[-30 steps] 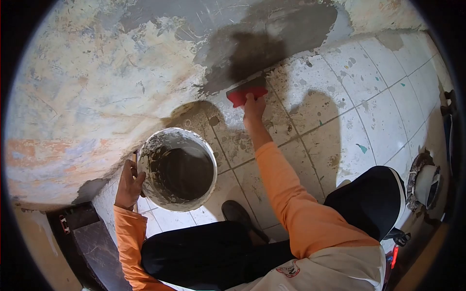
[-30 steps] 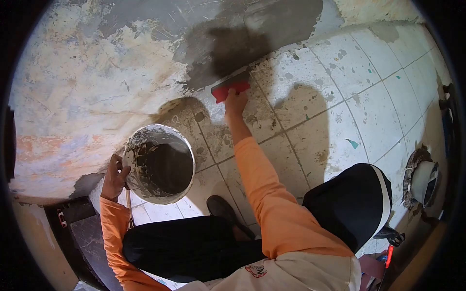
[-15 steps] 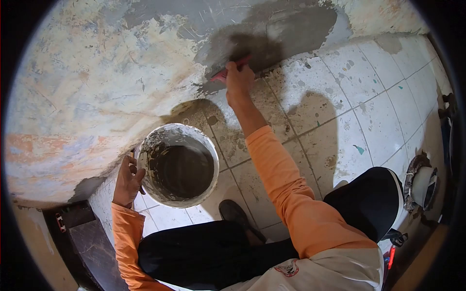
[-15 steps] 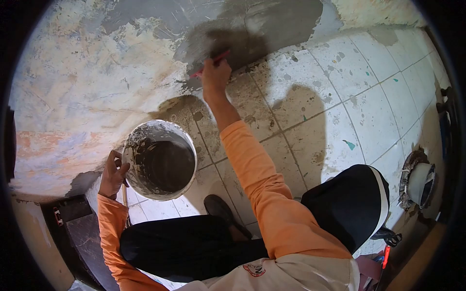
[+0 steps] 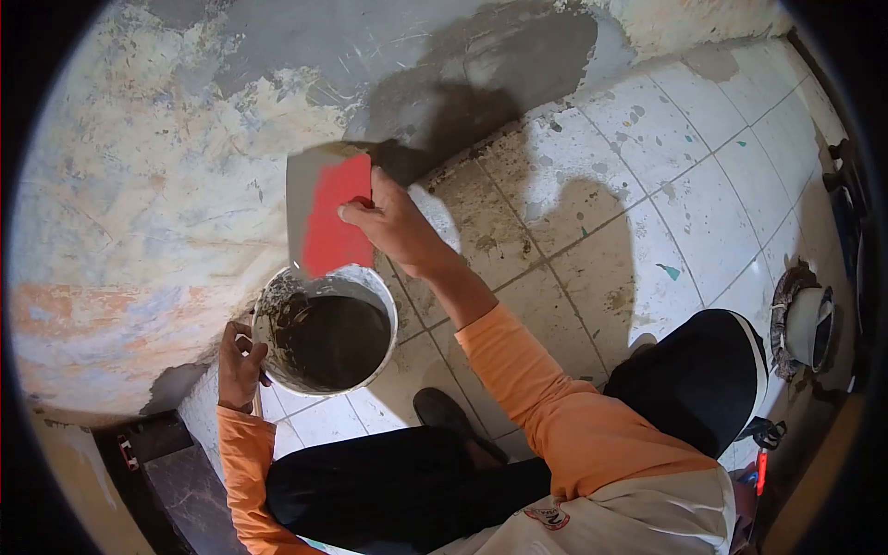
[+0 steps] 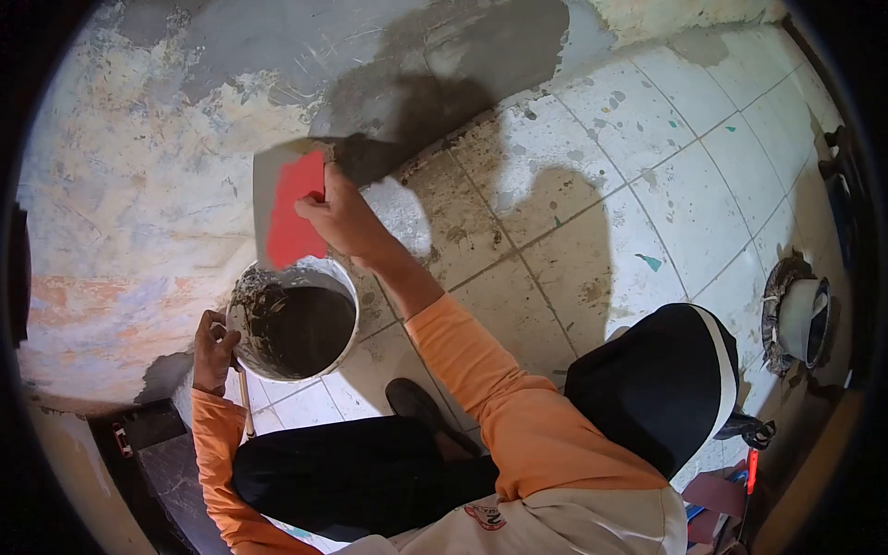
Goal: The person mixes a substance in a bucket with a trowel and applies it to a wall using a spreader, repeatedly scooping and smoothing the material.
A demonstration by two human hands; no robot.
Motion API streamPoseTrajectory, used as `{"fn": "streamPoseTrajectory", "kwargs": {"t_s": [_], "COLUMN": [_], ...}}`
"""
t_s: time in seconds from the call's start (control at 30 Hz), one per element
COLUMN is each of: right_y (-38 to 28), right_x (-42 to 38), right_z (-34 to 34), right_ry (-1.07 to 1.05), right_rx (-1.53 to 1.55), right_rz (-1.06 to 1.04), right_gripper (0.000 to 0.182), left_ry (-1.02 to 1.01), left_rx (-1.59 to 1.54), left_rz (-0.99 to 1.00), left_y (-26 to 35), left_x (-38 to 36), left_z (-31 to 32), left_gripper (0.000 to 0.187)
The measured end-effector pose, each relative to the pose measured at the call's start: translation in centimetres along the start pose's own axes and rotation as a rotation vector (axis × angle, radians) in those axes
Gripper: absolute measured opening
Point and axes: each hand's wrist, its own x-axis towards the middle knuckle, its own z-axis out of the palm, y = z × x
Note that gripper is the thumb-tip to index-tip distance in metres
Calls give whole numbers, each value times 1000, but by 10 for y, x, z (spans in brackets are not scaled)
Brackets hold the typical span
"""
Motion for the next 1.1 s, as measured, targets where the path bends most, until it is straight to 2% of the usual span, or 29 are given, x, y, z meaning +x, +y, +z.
{"fn": "streamPoseTrajectory", "kwargs": {"t_s": [0.07,0.1,0.13,0.2,0.27,0.33,0.37,0.43,0.47,0.53,0.57,0.6,0.7,0.77,0.93,1.0,1.03,1.1], "right_y": [-7,-19,-22,-28,-17,13,27,50,59,80,93,87,115,127,161,159,150,154], "right_x": [-1,-5,-4,2,-4,-2,-7,-20,-24,-35,-38,-38,-41,-42,-48,-46,-42,-40], "right_z": [-20,-23,-26,-30,-17,-4,8,28,29,39,39,44,45,46,36,33,25,29], "right_ry": [-190,-287,-288,-683,-688,-889,-887,-855,-874,-796,-773,-801,-892,-858,-864,-1027,-1017,-1073], "right_rx": [-283,-283,-284,-740,-646,-949,-949,-1437,-1423,-1436,-1456,-1475,-1488,-1482,-1508,-1450,-1213,-1227], "right_rz": [232,220,217,176,133,128,124,11,9,-234,-303,-235,-235,-120,-49,223,449,457], "right_gripper": [29,25,25,22,24,24,24,16,16,14,20,18,18,19,18,22,24,22], "left_ry": [52,73,74,56,40,38,16,-21,-52,-31,-59,-65,-40,-32,-39,-41,-41,-64], "left_rx": [-31,-21,-21,6,36,99,116,115,114,56,112,116,218,268,286,275,267,237], "left_rz": [23,22,25,71,64,89,86,155,206,213,212,178,149,170,165,177,184,145], "left_y": [1,4,5,6,11,12,15,16,13,5,14,24,33,29,38,37,38,45], "left_x": [-3,-3,-3,-2,-1,0,1,4,0,0,-2,-6,-6,-4,-2,-3,-3,-4], "left_z": [-2,-4,-3,-2,7,14,16,19,20,21,23,27,36,38,44,45,47,50], "left_gripper": [23,22,22,22,23,23,24,23,23,27,29,26,26,27,28,28,28,28]}}
